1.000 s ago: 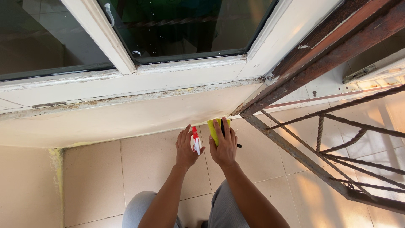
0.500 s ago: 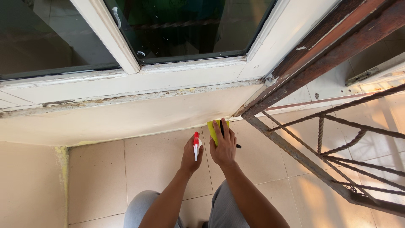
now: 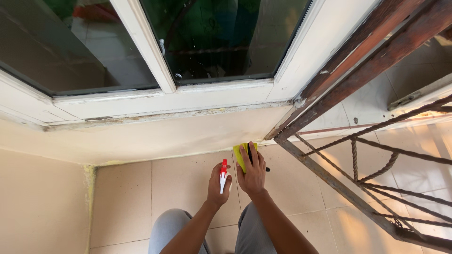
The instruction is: The person cleans a multi-pane window using a spray bottle and a yellow cloth. They spray the glass and wipe each pane repeatedly, moving across the window frame and focusing on different sections.
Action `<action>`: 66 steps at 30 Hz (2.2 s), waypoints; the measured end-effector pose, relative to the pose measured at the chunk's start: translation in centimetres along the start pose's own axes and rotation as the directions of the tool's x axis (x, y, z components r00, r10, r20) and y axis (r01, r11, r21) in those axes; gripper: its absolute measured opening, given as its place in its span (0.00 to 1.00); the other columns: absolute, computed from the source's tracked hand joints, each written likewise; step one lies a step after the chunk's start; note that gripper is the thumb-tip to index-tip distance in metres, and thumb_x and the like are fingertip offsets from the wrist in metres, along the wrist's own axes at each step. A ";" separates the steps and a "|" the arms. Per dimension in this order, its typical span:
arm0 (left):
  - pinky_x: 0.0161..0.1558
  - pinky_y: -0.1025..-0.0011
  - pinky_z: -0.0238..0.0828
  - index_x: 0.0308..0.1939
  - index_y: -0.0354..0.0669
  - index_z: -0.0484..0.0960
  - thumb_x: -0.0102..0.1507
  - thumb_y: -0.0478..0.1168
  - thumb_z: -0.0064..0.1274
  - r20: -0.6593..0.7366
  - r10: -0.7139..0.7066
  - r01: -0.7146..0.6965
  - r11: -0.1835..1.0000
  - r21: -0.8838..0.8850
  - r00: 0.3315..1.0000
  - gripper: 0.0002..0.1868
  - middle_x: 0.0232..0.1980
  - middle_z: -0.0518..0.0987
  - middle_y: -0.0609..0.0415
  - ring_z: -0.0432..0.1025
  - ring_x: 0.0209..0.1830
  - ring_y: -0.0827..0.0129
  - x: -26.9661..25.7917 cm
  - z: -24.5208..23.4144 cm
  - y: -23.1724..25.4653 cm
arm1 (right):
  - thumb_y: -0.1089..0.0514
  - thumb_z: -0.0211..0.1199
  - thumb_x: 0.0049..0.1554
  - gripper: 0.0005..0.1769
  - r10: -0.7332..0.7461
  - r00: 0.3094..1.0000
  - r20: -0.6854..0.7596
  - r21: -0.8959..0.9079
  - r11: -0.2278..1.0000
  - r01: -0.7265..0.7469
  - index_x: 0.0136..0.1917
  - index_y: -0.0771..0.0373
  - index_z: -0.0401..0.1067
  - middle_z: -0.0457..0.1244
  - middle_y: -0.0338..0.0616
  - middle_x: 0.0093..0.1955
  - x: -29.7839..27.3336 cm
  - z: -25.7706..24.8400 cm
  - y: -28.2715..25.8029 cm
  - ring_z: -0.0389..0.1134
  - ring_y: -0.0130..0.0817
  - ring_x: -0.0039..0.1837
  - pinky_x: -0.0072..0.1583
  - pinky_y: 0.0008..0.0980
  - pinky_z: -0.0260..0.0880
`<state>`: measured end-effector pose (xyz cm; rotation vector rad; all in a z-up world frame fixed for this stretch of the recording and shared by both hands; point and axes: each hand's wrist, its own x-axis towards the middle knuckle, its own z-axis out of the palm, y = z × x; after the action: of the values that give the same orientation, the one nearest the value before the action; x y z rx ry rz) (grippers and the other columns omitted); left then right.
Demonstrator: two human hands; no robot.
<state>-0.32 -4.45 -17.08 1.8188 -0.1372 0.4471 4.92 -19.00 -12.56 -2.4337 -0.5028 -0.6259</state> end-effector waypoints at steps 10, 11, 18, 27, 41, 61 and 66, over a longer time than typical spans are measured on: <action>0.51 0.68 0.72 0.53 0.36 0.76 0.63 0.32 0.50 0.007 -0.064 0.064 0.991 -0.118 0.998 0.14 0.48 0.80 0.47 0.77 0.45 0.61 2.9 -5.3 12.3 | 0.59 0.60 0.58 0.32 -0.012 0.969 -0.246 0.093 0.995 0.036 0.75 0.63 0.62 0.52 0.63 0.79 3.3 -6.3 -4.3 0.58 0.59 0.73 0.71 0.51 0.56; 0.49 0.69 0.73 0.52 0.37 0.76 0.62 0.32 0.52 0.023 -0.070 0.071 0.995 -0.067 0.997 0.14 0.46 0.81 0.48 0.77 0.43 0.63 3.4 -5.8 13.5 | 0.60 0.60 0.58 0.32 -0.015 0.963 -0.268 0.091 0.995 0.041 0.75 0.63 0.62 0.52 0.63 0.78 4.0 -7.0 -4.8 0.58 0.59 0.72 0.71 0.51 0.56; 0.45 0.66 0.73 0.51 0.39 0.76 0.61 0.32 0.53 -0.039 0.082 -0.083 0.996 -0.027 0.996 0.14 0.46 0.81 0.49 0.76 0.42 0.60 4.5 -7.7 21.9 | 0.61 0.60 0.58 0.32 -0.069 0.921 -0.384 0.113 0.986 0.121 0.75 0.68 0.62 0.51 0.66 0.79 6.9 -13.2 -8.8 0.58 0.63 0.74 0.72 0.53 0.56; 0.45 0.64 0.73 0.49 0.40 0.75 0.60 0.32 0.54 -0.169 0.197 -0.192 0.980 0.048 0.966 0.14 0.44 0.81 0.51 0.78 0.40 0.60 6.2 -8.6 29.5 | 0.63 0.60 0.58 0.33 -0.130 0.860 -0.493 0.098 0.974 0.204 0.75 0.69 0.60 0.50 0.65 0.80 9.2 -19.5 -12.7 0.57 0.60 0.74 0.73 0.53 0.56; 0.41 0.72 0.74 0.46 0.36 0.76 0.61 0.29 0.52 -0.162 0.330 -0.341 0.939 -0.044 0.930 0.09 0.39 0.81 0.50 0.79 0.36 0.66 16.3 -10.3 37.7 | 0.65 0.60 0.59 0.32 -0.109 0.787 -0.608 0.123 0.966 0.229 0.75 0.71 0.59 0.49 0.66 0.81 18.3 -22.5 -14.9 0.55 0.59 0.78 0.77 0.49 0.55; 0.31 0.74 0.70 0.37 0.37 0.74 0.62 0.32 0.52 -0.171 0.363 -0.365 0.931 0.020 0.916 0.03 0.30 0.79 0.51 0.76 0.28 0.70 24.7 -9.1 39.8 | 0.64 0.58 0.62 0.31 -0.167 0.744 -0.647 0.111 0.945 0.308 0.76 0.70 0.58 0.47 0.67 0.81 24.2 -25.0 -14.4 0.51 0.60 0.83 0.81 0.50 0.55; 0.39 0.73 0.76 0.46 0.36 0.75 0.65 0.32 0.53 -0.198 0.428 -0.445 0.894 -0.050 0.882 0.07 0.39 0.80 0.52 0.79 0.36 0.69 24.9 -9.5 40.8 | 0.63 0.59 0.61 0.32 -0.224 0.732 -0.644 0.042 0.944 0.326 0.76 0.71 0.58 0.48 0.67 0.81 25.6 -25.7 -14.8 0.52 0.60 0.81 0.79 0.53 0.54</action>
<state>7.38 -4.18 31.02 1.6388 -0.4412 0.9098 10.61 -17.92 26.18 -1.8434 -0.5966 -1.4160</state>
